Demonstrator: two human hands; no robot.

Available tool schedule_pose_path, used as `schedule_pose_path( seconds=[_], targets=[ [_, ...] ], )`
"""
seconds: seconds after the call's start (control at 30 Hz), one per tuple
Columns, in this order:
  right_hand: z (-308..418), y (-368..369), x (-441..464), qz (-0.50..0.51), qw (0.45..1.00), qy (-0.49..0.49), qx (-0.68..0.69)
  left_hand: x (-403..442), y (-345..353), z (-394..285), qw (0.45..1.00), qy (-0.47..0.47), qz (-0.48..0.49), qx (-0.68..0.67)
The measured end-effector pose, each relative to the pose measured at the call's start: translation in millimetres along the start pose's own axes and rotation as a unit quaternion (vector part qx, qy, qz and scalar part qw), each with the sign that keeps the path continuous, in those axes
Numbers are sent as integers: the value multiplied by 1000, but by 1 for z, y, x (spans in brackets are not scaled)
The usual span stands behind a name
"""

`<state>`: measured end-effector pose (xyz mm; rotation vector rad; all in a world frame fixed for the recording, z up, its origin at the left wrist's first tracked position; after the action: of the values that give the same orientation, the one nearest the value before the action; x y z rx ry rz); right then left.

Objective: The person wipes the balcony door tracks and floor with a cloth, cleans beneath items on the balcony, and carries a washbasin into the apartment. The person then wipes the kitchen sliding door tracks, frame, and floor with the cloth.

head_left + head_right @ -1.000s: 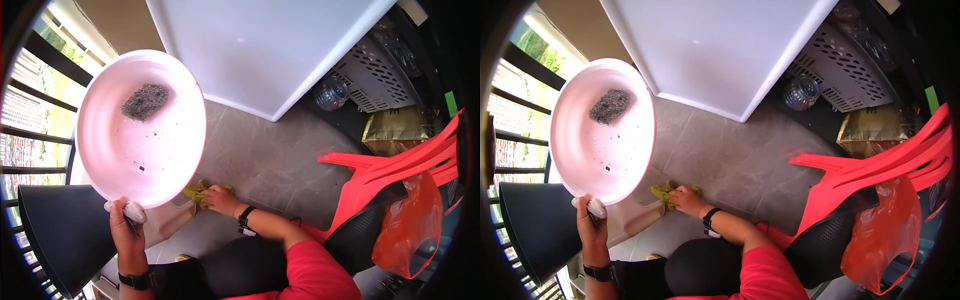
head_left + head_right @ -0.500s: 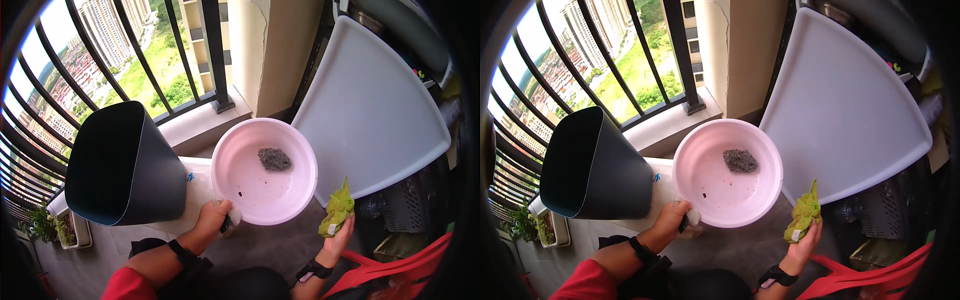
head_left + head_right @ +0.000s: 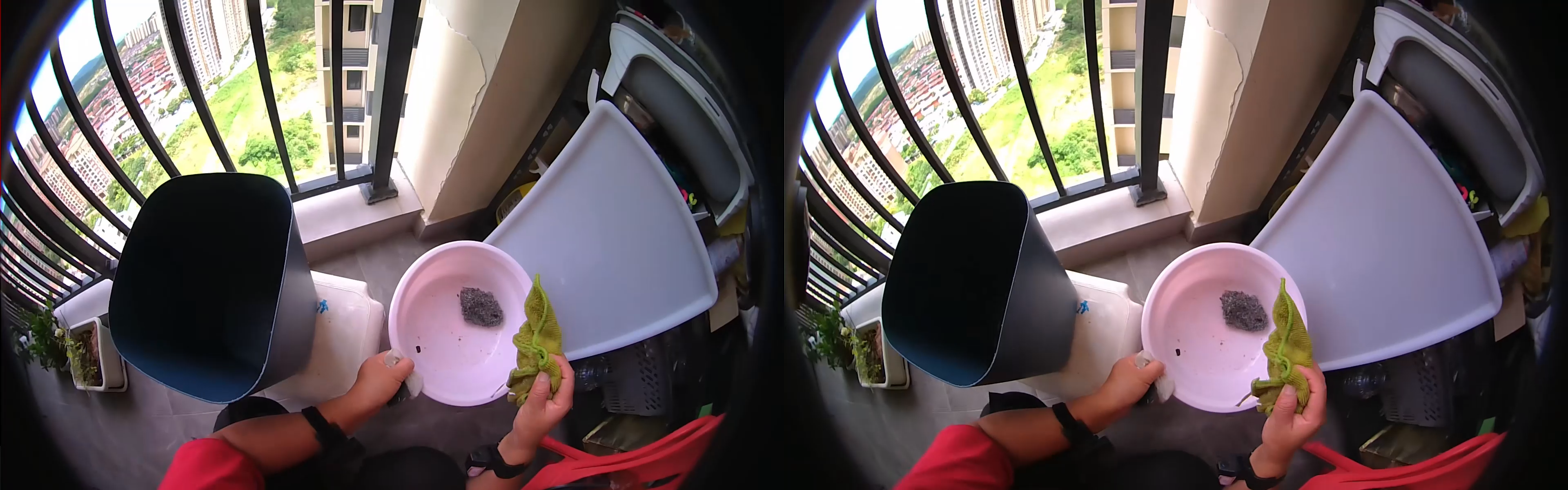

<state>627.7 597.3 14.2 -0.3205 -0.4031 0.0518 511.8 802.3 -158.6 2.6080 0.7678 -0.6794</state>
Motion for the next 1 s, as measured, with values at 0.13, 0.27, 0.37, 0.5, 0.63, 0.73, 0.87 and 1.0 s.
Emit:
schedule_pose_path(
  seconds=[0.13, 0.27, 0.37, 0.5, 0.63, 0.73, 0.87, 1.0],
  targets=[
    [-25, -2, 2, -3, 951, 176, 253, -3, -1, -8, 1000, -7, 4, -1],
    [-53, -26, -9, -35, 905, 298, 301, -18, 9, -8, 996, -50, 6, -71],
    [-34, -32, -19, -28, 871, 364, 329, -37, 9, -21, 995, -77, -4, -58],
    [22, -47, -30, 36, 823, 518, 232, -59, 8, -27, 997, -62, -28, -24],
    [72, -80, -37, 3, 795, 555, 244, -106, 8, -62, 998, -46, -25, 27],
    [96, -107, -46, 8, 755, 591, 283, -151, 13, -72, 998, -65, -14, 15],
    [155, -112, -32, 17, 747, 580, 325, -209, 12, -141, 994, -80, 57, 52],
    [185, -142, -25, 62, 752, 567, 330, -259, 21, -201, 992, -28, 79, 99]
  ],
)
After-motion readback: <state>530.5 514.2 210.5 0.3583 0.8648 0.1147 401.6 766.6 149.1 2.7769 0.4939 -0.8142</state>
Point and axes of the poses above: each hand's wrist, its own x-axis towards the middle knuckle, its own y-axis out of the palm, z = x × y, the point moved 7 cm from there along x, towards the middle knuckle, and after that the axes turned 7 degrees about y, right-handed, at the moved point
